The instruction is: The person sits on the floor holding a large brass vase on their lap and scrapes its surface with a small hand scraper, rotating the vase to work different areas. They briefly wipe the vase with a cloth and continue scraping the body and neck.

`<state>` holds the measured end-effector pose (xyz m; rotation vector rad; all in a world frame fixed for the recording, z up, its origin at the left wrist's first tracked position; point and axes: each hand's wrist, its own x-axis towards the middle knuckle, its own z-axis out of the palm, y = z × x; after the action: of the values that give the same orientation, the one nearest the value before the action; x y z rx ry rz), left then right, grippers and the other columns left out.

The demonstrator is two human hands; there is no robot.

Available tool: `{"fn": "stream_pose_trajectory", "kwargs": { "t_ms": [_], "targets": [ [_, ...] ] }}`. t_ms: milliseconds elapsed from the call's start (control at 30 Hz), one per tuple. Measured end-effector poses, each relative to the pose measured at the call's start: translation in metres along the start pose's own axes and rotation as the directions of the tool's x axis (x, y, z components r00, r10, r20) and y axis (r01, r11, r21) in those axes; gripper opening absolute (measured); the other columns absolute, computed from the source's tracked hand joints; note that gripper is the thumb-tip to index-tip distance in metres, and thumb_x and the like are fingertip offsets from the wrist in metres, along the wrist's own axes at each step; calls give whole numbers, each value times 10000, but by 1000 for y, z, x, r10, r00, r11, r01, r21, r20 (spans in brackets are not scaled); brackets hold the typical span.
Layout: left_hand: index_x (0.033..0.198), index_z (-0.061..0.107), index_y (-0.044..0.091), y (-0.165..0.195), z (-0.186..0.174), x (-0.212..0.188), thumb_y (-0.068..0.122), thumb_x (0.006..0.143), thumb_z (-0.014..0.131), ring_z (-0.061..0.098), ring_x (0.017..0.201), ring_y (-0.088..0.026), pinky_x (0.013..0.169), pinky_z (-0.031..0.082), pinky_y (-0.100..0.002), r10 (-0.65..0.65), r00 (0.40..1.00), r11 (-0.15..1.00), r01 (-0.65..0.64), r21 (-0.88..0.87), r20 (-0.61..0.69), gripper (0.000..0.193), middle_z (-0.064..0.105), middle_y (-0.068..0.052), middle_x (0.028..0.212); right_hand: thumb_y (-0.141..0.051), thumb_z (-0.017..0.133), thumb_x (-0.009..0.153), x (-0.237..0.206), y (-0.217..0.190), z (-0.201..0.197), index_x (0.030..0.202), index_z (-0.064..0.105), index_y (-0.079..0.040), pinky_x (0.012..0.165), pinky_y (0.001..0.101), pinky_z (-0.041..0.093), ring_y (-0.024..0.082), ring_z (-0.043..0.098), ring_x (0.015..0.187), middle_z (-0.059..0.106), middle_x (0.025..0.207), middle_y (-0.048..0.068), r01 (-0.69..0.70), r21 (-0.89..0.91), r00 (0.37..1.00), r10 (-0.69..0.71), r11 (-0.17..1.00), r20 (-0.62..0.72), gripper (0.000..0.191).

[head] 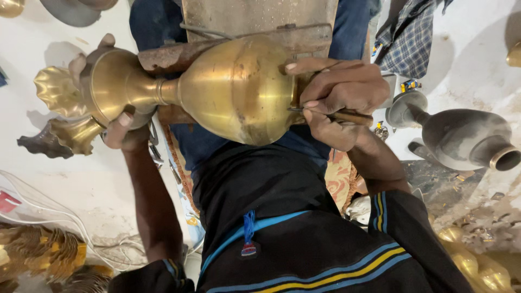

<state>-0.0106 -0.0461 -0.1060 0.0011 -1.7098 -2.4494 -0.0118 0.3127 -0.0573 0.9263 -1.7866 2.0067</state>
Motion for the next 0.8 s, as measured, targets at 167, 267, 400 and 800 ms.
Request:
{"fn": "stream_pose_trajectory", "kwargs": {
  "t_ms": [167, 267, 400, 800],
  "targets": [
    [1415, 431, -24, -5, -10, -1, 323, 680, 696, 574, 1220, -293, 1041, 508, -373, 2, 1000, 1000, -2, -5, 31, 854, 516, -232, 1406, 94, 615, 736, -2, -4, -3, 607, 496, -38, 1035, 557, 571, 207, 632, 534, 604, 592, 131, -68, -21, 997, 69, 997, 46, 220],
    [1426, 418, 30, 10, -8, 1, 309, 708, 697, 567, 1162, -267, 1018, 486, -333, -96, 993, 995, 97, -8, 75, 819, 536, -236, 1404, 68, 583, 672, -4, -3, -2, 598, 517, -9, 1005, 544, 574, 212, 625, 515, 598, 584, 149, -25, -1, 999, 25, 1000, 21, 125],
    [1393, 476, 31, 24, -4, 5, 294, 727, 689, 572, 1156, -272, 1030, 494, -331, -207, 975, 978, 202, 59, 79, 747, 542, -222, 1355, 90, 580, 670, -6, -1, -2, 585, 495, -32, 1015, 546, 576, 202, 630, 514, 600, 583, 145, -33, 11, 999, 33, 999, 8, 172],
    [1262, 488, -7, 21, -25, 9, 194, 708, 740, 618, 1224, -334, 1083, 558, -409, -274, 961, 961, 275, -23, 44, 640, 517, -270, 1447, 33, 605, 738, 0, -11, 0, 645, 549, -9, 1039, 562, 584, 201, 645, 564, 612, 610, 136, -102, -44, 994, 103, 994, 25, 116]
  ]
}}
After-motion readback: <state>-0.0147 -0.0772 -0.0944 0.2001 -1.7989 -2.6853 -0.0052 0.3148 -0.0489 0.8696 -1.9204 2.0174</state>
